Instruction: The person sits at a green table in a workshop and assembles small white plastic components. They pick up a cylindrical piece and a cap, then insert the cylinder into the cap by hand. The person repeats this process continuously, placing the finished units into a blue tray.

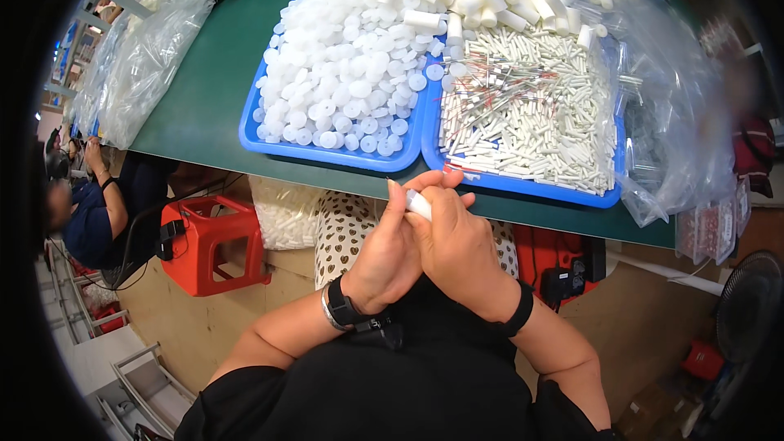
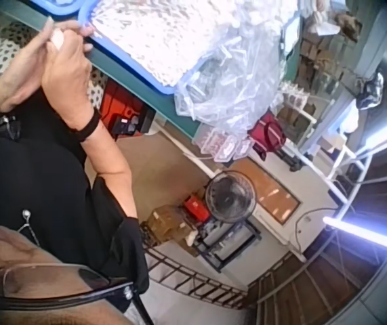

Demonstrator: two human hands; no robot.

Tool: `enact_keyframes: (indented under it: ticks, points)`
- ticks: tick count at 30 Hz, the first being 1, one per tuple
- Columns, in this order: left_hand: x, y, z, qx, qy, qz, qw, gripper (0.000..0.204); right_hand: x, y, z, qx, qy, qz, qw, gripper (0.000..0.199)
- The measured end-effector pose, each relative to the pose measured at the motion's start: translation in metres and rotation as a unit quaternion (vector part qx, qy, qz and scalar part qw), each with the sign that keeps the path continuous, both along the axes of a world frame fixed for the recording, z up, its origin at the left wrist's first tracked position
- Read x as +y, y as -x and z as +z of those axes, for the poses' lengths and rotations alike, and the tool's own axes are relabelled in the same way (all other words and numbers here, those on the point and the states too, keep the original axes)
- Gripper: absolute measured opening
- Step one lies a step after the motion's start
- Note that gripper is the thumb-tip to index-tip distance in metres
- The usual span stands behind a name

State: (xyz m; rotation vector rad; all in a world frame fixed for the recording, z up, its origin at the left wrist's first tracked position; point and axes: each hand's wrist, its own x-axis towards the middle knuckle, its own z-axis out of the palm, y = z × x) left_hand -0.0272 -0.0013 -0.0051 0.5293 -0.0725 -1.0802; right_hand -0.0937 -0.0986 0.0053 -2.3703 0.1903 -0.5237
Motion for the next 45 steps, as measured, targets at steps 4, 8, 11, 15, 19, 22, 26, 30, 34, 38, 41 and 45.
enact_keyframes:
  ticks: [4, 8, 11, 15, 19, 22, 26, 30, 34, 38, 41, 45]
  points:
    - [0.007, -0.002, -0.007, -0.085, -0.048, -0.004, 0.995, 0.063, 0.000, 0.002, 0.006, 0.052, -0.179, 0.013, 0.982, 0.021]
    - [0.012, 0.005, -0.008, -0.132, -0.101, 0.003, 0.986, 0.064, 0.001, 0.002, -0.011, 0.026, -0.206, 0.048, 0.977, 0.024]
    - [0.018, 0.001, -0.005, -0.144, -0.124, -0.017, 0.982, 0.065, -0.008, 0.003, 0.003, 0.184, -0.659, 0.038, 0.728, 0.027]
    - [0.024, -0.008, -0.002, -0.086, -0.098, -0.009, 0.991, 0.065, -0.013, 0.001, 0.006, 0.211, -0.737, 0.087, 0.636, 0.041]
    - [0.027, -0.014, -0.002, -0.080, -0.089, -0.039, 0.992, 0.065, -0.014, 0.004, 0.002, 0.232, -0.750, 0.102, 0.611, 0.042]
    - [0.024, -0.006, -0.011, -0.090, -0.094, -0.004, 0.991, 0.046, -0.010, 0.008, -0.016, 0.235, -0.677, 0.109, 0.689, 0.037]
    - [0.030, 0.007, -0.022, -0.059, -0.142, 0.021, 0.988, 0.032, 0.007, 0.012, -0.020, 0.162, -0.155, 0.100, 0.970, 0.037]
    - [0.043, -0.002, -0.023, -0.074, -0.230, -0.002, 0.970, 0.032, 0.001, 0.009, -0.014, 0.295, -0.121, 0.125, 0.939, 0.026]
    - [0.063, -0.022, -0.029, -0.181, -0.294, 0.001, 0.938, 0.030, -0.009, 0.015, -0.061, 0.168, 0.001, 0.097, 0.981, 0.041]
    - [0.075, -0.036, -0.008, -0.287, -0.329, -0.033, 0.899, 0.024, -0.011, 0.018, -0.014, 0.215, 0.017, 0.087, 0.973, 0.034]
    - [0.069, -0.044, 0.014, -0.340, -0.306, 0.006, 0.889, 0.019, -0.034, 0.010, 0.033, 0.098, 0.024, 0.132, 0.986, 0.020]
    - [0.035, -0.070, 0.025, -0.692, -0.297, 0.138, 0.644, 0.014, -0.074, -0.022, 0.042, 0.033, 0.231, -0.032, 0.972, 0.014]
